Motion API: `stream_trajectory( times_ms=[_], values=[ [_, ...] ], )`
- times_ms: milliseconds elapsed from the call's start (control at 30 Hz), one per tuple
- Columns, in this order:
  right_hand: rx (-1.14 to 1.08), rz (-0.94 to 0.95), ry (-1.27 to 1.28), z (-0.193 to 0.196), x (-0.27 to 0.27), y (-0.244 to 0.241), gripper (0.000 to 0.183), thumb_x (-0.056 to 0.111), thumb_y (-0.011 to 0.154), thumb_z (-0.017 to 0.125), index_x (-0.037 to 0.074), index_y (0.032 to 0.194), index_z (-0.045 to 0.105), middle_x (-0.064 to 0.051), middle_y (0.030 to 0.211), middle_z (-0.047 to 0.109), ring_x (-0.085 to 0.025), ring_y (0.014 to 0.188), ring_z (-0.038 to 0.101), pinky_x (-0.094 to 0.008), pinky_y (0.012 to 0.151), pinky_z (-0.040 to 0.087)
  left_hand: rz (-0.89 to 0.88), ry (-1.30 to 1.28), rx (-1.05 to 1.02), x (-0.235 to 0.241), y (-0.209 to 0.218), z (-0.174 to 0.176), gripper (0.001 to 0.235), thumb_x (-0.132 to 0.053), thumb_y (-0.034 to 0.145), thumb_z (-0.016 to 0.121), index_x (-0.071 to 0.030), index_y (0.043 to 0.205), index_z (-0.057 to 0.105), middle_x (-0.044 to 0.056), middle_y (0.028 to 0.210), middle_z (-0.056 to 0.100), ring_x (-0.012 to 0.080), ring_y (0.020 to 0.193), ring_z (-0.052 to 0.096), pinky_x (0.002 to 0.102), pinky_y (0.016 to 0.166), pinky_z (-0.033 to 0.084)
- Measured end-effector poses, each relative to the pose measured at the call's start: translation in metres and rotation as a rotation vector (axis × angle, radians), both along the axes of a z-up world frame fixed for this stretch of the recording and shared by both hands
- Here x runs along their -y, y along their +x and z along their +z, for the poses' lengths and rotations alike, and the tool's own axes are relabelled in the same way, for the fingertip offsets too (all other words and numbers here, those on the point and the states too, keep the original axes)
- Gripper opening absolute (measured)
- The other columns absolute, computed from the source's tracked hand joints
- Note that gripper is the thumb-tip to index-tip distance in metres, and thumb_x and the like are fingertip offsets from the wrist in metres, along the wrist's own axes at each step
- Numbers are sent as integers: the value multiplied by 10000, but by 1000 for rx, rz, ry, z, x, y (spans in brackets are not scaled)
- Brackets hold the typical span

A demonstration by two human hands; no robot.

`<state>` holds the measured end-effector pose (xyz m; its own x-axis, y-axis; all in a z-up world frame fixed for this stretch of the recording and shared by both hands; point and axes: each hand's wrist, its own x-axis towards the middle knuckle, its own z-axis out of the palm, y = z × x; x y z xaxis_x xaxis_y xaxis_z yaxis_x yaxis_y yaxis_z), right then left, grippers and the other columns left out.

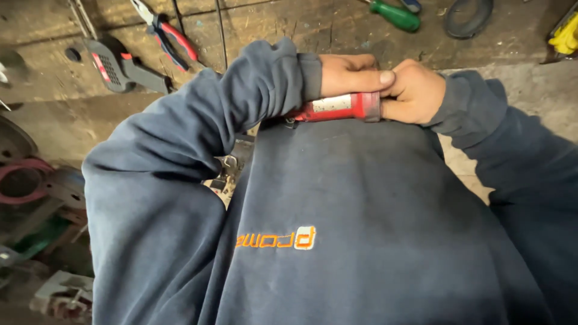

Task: Repairing a red Milwaukee power tool at a workbench.

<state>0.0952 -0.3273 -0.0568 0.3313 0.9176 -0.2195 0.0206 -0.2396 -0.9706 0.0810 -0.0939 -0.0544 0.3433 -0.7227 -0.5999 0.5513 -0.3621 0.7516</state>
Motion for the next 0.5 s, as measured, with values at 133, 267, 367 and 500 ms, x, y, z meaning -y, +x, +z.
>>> stream_trajectory(
  times_ms=[133, 267, 367, 500],
  values=[
    [43, -35, 62, 7, 11, -19, 88, 116, 839, 730, 36, 876, 724, -152, 655, 655, -310, 567, 655, -417, 545, 494, -71, 51, 96, 9, -8, 25, 831, -788, 847, 526, -84, 1273, 641, 127, 1200, 736, 239, 1126, 701, 374, 959, 528],
    [25, -62, 167, 18, 17, -27, 62, 96, 840, 733, 44, 859, 706, -131, 637, 631, -315, 561, 635, -425, 528, 472, -157, 100, 152, 11, -2, 48, 834, -808, 819, 520, -134, 1297, 631, 148, 1158, 744, 302, 1070, 712, 414, 891, 537],
    [-16, -60, 197, 17, 22, -33, 106, 102, 836, 745, 60, 801, 654, -122, 624, 616, -323, 556, 615, -432, 532, 454, -222, 125, 122, 11, 0, 58, 832, -819, 779, 512, -180, 1300, 618, 144, 1043, 776, 323, 981, 756, 426, 840, 564],
    [132, -116, 161, 44, 10, -25, 85, 79, 835, 730, 40, 897, 687, -125, 685, 633, -337, 619, 633, -433, 563, 475, -171, 118, 289, -9, 1, 68, 741, -751, 864, 574, -165, 1318, 601, 137, 1020, 768, 338, 935, 741, 428, 791, 555]
  ],
)
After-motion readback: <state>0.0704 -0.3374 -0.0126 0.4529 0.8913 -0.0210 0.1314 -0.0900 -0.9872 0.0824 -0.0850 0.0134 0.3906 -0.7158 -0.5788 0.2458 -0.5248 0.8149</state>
